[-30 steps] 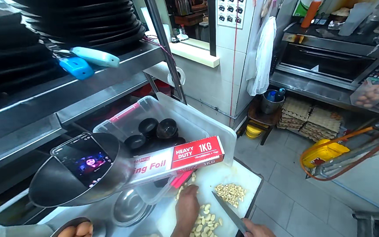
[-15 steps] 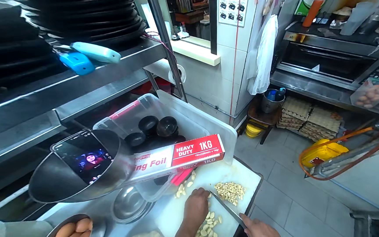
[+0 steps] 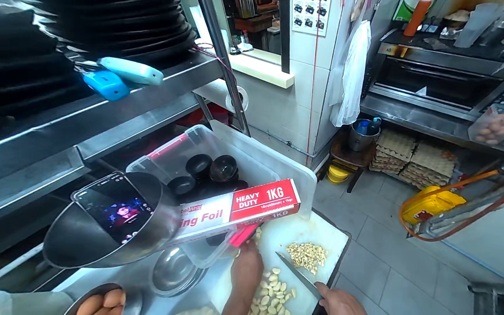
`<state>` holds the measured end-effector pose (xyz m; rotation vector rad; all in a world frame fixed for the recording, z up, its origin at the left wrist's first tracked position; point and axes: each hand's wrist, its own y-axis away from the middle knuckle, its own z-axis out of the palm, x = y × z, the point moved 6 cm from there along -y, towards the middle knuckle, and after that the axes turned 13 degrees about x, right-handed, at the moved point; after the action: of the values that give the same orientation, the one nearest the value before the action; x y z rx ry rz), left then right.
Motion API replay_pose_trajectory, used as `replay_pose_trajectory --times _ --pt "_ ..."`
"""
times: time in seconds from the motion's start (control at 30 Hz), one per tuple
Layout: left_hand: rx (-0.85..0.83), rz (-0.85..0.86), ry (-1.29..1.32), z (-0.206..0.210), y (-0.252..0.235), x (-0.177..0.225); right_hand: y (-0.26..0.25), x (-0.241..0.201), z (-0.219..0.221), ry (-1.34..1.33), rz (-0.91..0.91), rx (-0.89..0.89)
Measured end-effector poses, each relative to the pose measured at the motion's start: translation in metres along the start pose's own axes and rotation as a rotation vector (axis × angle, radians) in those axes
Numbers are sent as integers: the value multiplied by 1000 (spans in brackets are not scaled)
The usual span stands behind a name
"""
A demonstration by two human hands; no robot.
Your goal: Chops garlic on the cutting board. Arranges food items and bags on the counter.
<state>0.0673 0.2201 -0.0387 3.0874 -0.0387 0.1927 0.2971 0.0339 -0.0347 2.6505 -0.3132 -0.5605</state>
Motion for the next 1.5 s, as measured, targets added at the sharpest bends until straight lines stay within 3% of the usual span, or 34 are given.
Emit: replay_pose_trajectory --times 0.4,1.0,1.17,1.23,1.37,1.5 --pt "-189 66 185 25 34 36 18 -2 -8 9 -13 33" --pt "-245 152 84 28 35 44 8 -3 2 34 -21 45" --pt "-433 140 56 19 33 34 -1 -7 -4 -16 -21 43" --pt "-378 93 129 13 24 24 1 -5 -7 -23 -5 50" --pt "-2 3 155 -3 -7 15 2 0 -4 -29 -24 58" --pt "46 27 59 12 -18 21 2 7 6 -61 -8 12"
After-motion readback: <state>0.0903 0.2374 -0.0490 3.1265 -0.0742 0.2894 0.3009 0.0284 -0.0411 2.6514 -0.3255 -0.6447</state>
